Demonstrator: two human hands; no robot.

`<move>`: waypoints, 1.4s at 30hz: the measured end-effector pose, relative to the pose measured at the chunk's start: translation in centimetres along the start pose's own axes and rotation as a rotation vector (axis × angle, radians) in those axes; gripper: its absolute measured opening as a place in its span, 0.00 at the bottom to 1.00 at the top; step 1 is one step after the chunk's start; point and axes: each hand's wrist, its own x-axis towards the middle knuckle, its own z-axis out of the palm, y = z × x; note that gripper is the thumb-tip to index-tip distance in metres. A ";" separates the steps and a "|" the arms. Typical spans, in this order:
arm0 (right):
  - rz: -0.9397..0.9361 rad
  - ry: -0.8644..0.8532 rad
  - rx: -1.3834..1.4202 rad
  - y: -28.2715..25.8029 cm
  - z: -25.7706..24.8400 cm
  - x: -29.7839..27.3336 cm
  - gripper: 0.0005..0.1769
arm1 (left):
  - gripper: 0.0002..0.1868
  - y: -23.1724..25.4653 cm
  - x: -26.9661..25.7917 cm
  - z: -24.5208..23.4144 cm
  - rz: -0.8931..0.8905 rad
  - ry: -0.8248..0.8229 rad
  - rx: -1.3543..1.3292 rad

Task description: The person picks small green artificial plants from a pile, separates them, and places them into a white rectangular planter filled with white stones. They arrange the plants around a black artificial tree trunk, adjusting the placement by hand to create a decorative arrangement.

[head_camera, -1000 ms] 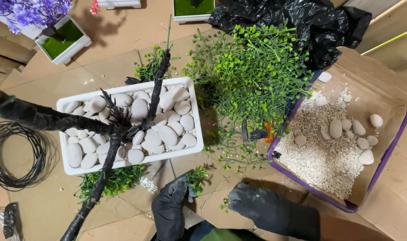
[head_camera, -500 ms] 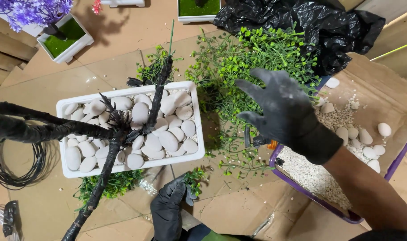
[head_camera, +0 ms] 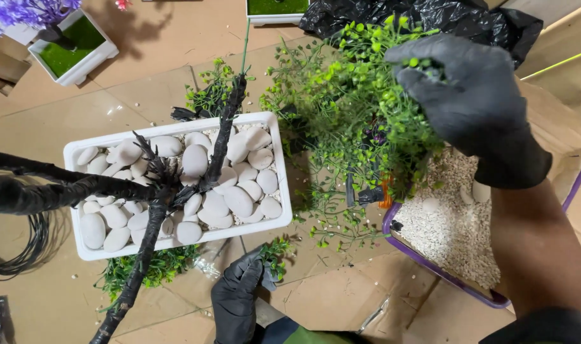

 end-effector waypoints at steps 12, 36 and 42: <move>-0.148 0.051 -0.165 10.0 1.7 -3.3 0.33 | 0.20 -0.3 0.3 -0.2 0.024 -0.018 -0.084; -0.002 -0.188 0.150 -1.5 -1.2 0.1 0.21 | 0.21 -1.1 1.4 -0.4 -0.036 -0.012 0.012; -0.034 -0.175 0.285 1.4 0.7 -1.2 0.23 | 0.20 1.6 0.0 -0.2 -0.143 -0.011 -0.058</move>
